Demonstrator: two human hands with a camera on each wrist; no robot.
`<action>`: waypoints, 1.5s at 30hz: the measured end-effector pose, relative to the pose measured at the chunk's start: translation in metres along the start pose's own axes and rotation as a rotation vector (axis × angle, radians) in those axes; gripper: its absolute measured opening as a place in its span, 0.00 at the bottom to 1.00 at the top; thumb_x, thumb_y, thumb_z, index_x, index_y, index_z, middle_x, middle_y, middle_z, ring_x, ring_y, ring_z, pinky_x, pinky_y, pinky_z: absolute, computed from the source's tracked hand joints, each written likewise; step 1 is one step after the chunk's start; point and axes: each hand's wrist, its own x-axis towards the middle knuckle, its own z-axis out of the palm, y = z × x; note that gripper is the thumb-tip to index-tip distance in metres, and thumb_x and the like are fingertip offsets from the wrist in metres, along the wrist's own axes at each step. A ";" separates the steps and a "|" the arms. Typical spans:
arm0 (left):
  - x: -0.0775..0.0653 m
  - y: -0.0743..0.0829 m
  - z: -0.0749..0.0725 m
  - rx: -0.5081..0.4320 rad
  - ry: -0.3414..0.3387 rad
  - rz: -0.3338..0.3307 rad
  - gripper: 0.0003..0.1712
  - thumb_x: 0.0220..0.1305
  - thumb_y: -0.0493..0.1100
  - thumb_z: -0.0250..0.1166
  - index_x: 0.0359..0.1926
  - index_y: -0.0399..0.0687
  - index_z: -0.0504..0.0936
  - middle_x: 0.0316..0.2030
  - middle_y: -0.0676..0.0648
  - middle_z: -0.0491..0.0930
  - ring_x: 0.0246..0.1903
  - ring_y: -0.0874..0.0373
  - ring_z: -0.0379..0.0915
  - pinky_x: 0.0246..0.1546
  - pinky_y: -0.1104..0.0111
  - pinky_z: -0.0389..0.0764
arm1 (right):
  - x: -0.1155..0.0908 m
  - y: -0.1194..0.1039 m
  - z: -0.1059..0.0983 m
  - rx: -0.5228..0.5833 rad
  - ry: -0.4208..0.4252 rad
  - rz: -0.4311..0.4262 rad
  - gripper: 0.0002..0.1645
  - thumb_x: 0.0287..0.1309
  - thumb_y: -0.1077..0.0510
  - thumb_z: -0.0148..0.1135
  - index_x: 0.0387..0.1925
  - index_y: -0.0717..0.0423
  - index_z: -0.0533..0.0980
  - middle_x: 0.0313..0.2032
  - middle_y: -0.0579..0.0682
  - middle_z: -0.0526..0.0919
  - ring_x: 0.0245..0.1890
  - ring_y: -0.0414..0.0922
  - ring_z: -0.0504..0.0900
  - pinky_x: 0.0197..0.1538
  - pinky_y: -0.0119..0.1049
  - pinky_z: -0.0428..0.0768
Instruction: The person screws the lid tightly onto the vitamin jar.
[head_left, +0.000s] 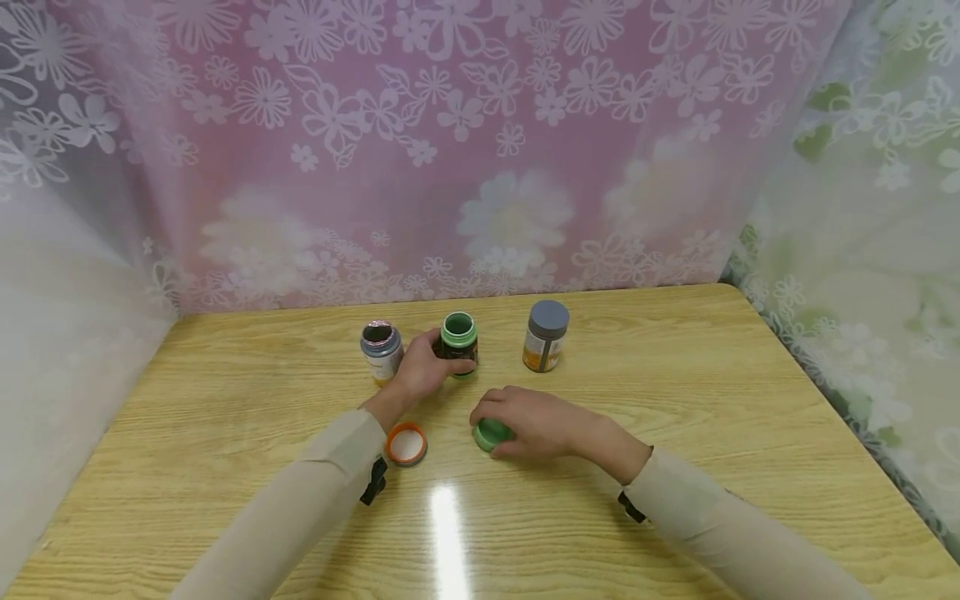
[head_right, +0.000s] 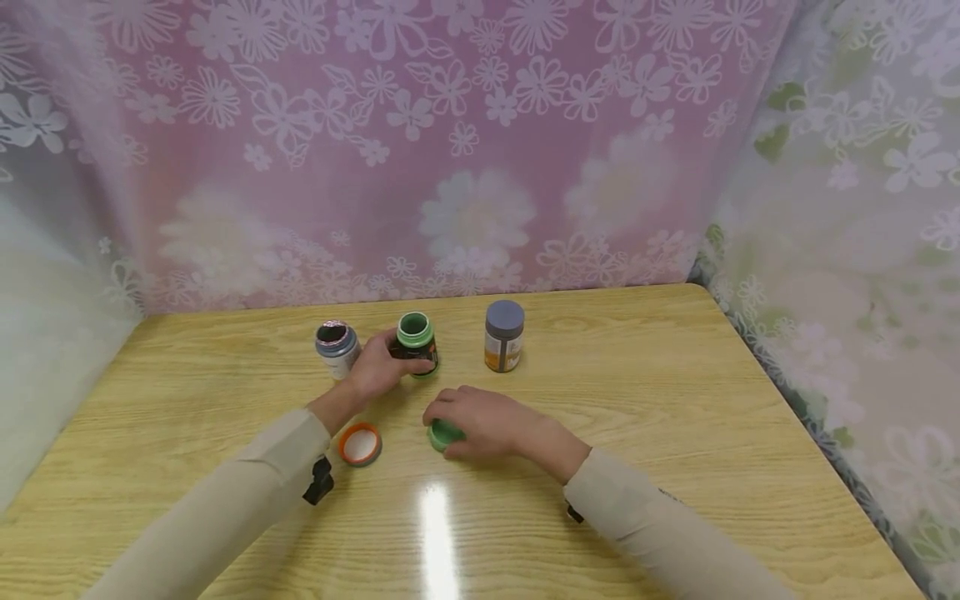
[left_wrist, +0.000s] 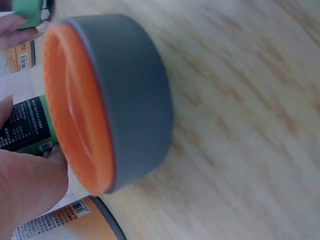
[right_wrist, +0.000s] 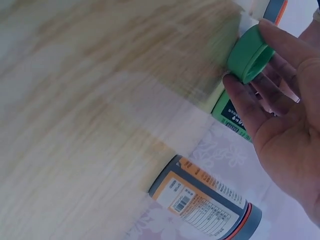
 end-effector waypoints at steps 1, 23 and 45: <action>0.000 -0.001 0.000 -0.001 0.000 0.004 0.31 0.51 0.41 0.76 0.57 0.45 0.76 0.53 0.45 0.77 0.56 0.51 0.69 0.59 0.58 0.67 | 0.000 0.000 -0.002 0.019 -0.008 0.014 0.23 0.57 0.52 0.68 0.53 0.49 0.73 0.51 0.45 0.74 0.48 0.42 0.73 0.50 0.36 0.74; -0.001 -0.008 -0.001 0.004 -0.018 0.037 0.29 0.53 0.41 0.75 0.56 0.45 0.76 0.51 0.46 0.77 0.53 0.52 0.71 0.56 0.59 0.71 | 0.005 0.001 -0.073 0.174 0.071 0.013 0.23 0.58 0.54 0.67 0.55 0.50 0.74 0.53 0.44 0.74 0.49 0.39 0.73 0.49 0.35 0.76; -0.002 -0.006 -0.001 0.073 0.001 0.058 0.31 0.54 0.47 0.74 0.58 0.48 0.74 0.53 0.47 0.77 0.54 0.52 0.72 0.55 0.59 0.72 | 0.040 0.020 -0.078 0.558 0.625 0.217 0.24 0.59 0.51 0.67 0.55 0.52 0.72 0.46 0.48 0.77 0.48 0.44 0.78 0.54 0.43 0.76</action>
